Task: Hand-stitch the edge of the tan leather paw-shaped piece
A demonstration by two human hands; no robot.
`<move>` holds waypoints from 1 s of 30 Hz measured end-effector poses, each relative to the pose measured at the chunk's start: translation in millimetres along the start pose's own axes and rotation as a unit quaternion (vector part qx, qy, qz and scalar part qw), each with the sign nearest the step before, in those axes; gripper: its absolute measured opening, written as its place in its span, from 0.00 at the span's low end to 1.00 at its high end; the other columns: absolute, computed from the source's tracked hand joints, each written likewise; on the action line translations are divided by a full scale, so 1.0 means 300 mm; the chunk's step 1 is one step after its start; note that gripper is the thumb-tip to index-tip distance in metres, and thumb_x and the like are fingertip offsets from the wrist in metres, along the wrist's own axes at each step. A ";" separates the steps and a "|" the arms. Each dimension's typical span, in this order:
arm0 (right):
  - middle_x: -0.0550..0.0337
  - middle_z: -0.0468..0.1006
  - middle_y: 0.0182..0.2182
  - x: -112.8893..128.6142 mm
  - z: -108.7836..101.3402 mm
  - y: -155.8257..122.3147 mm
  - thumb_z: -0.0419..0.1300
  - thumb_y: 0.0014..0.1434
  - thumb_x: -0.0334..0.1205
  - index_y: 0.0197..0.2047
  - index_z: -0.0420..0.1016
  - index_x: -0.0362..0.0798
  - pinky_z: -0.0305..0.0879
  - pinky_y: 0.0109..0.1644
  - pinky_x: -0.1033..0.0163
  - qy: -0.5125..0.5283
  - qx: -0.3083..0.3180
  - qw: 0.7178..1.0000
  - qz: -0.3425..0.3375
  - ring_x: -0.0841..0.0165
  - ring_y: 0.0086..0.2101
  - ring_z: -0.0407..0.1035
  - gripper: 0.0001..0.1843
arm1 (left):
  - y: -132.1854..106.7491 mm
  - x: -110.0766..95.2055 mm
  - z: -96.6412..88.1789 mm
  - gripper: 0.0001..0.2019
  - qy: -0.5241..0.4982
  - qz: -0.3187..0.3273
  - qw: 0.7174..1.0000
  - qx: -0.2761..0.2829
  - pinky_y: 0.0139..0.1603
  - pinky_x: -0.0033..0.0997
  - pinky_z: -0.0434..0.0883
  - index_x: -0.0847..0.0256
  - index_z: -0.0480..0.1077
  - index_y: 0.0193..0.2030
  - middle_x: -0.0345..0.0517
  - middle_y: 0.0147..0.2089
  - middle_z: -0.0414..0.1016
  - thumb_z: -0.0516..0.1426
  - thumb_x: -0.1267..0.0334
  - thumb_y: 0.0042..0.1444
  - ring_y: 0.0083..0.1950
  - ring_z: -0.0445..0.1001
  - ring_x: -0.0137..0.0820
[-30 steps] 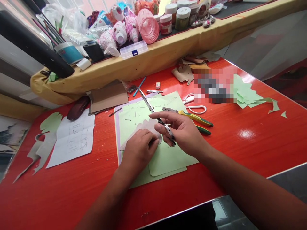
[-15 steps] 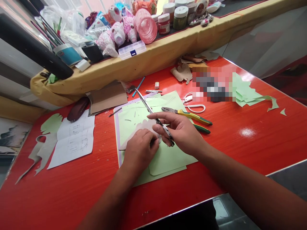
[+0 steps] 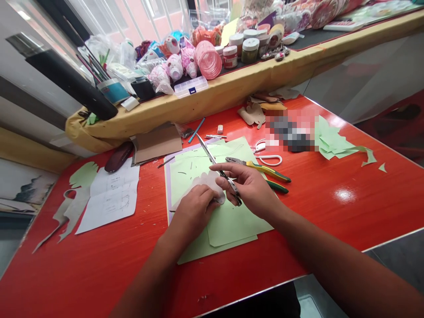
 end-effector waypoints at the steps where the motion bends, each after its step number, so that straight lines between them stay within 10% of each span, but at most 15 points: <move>1: 0.71 0.61 0.26 0.001 0.000 0.001 0.68 0.64 0.45 0.54 0.81 0.49 0.55 0.23 0.67 -0.002 -0.001 1.000 0.003 0.79 0.19 0.58 0.18 | 0.000 -0.003 0.004 0.07 0.014 0.008 1.000 -0.001 0.49 0.38 0.72 0.54 0.76 0.46 0.46 0.45 0.78 0.57 0.69 0.67 0.48 0.75 0.39; 16: 0.72 0.61 0.18 -0.025 0.004 0.000 0.67 0.63 0.50 0.54 0.82 0.47 0.52 0.25 0.66 -0.044 0.002 0.999 0.030 0.76 0.19 0.57 0.20 | -0.004 -0.079 0.017 0.12 0.216 0.151 0.961 -0.081 0.32 0.36 0.66 0.62 0.74 0.41 0.47 0.34 0.75 0.50 0.71 0.71 0.35 0.70 0.37; 30: 0.69 0.64 0.23 -0.049 -0.012 0.002 0.68 0.62 0.54 0.51 0.82 0.48 0.52 0.24 0.68 -0.061 -0.014 0.996 0.062 0.77 0.19 0.59 0.22 | -0.096 0.012 -0.215 0.03 0.063 0.012 0.951 -0.303 0.29 0.26 0.62 0.60 0.74 0.43 0.37 0.29 0.75 0.58 0.66 0.69 0.26 0.69 0.25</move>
Point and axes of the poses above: each hand's wrist, its own y-axis towards the middle knuckle, its own z-axis out of the palm, x = y × z, the point moved 7 cm from there along y, towards the middle knuckle
